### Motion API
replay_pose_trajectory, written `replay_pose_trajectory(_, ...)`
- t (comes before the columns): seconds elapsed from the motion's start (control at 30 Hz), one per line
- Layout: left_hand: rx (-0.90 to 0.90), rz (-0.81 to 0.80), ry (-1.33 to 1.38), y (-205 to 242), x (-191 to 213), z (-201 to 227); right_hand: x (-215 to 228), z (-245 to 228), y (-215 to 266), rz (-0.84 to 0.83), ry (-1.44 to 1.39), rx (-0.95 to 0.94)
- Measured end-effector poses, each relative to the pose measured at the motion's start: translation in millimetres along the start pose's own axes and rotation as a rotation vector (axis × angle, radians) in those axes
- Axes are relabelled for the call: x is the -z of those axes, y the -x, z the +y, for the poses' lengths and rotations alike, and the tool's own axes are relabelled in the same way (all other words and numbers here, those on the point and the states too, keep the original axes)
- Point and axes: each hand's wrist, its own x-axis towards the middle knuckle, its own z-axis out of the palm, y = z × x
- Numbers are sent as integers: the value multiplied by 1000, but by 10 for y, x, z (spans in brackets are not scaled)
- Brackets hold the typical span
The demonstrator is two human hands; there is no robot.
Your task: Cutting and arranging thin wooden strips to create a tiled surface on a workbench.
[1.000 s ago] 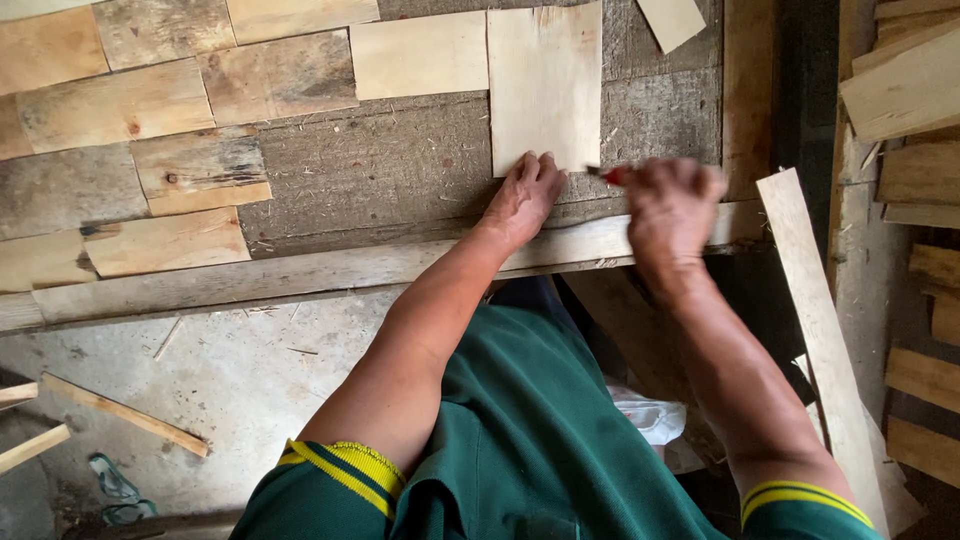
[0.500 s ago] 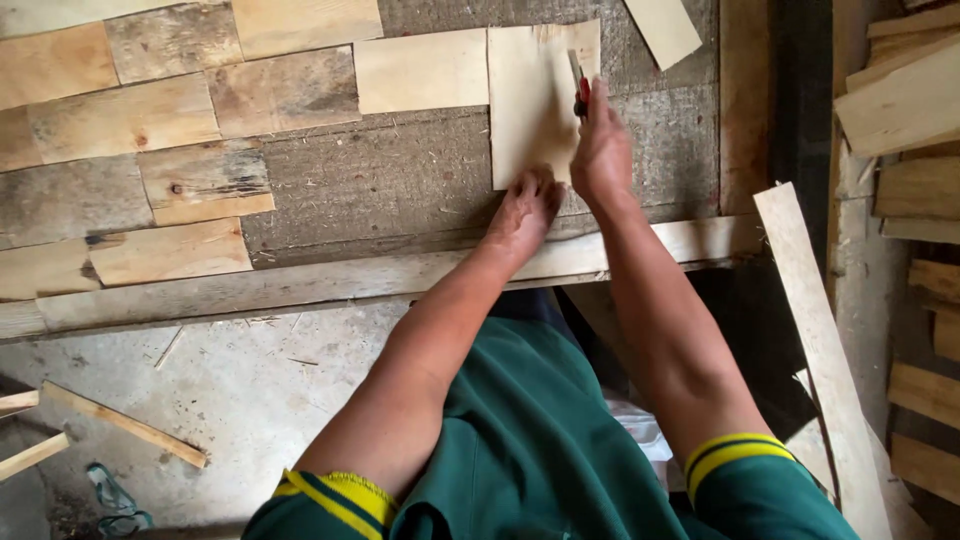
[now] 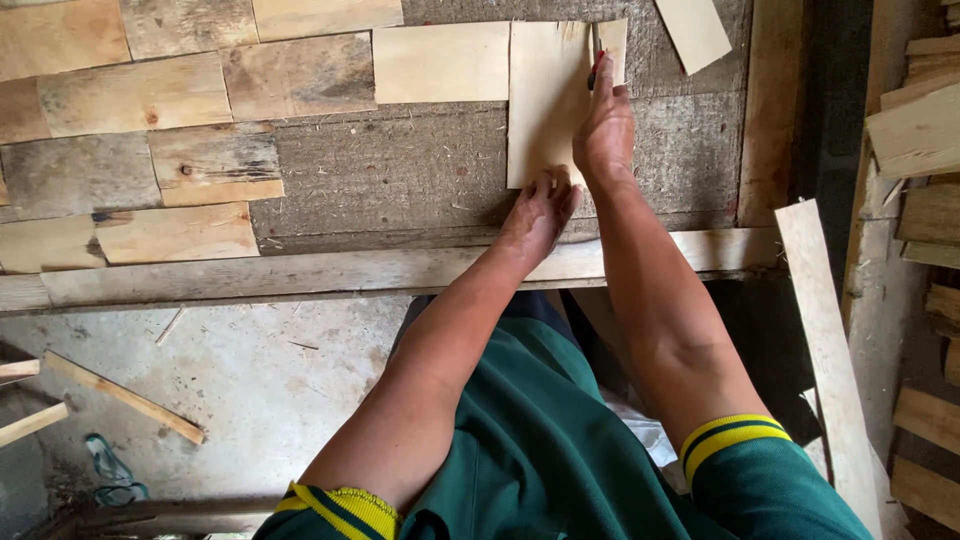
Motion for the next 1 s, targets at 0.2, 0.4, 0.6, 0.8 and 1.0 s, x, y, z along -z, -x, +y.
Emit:
replay_pose_trajectory(0.2, 30, 79, 79, -66, -543, 94, 7, 20, -27, -458, 372, 85)
replay_pose_trajectory(0.4, 6, -57, 46, -24, -167, 44, 68, 279, -98, -478, -296, -171)
replay_pose_trajectory(0.6, 23, 15, 171, -63, -386, 50, 745, 323, -263, -510, -785, -317)
replay_pose_trajectory(0.8, 43, 76, 299, -14, -339, 40, 865, 239, -194, -454, -826, -308)
replay_pose_trajectory(1.0, 30, 30, 251, -22, -257, 19, 355, 276, -156, -465, 135, 64)
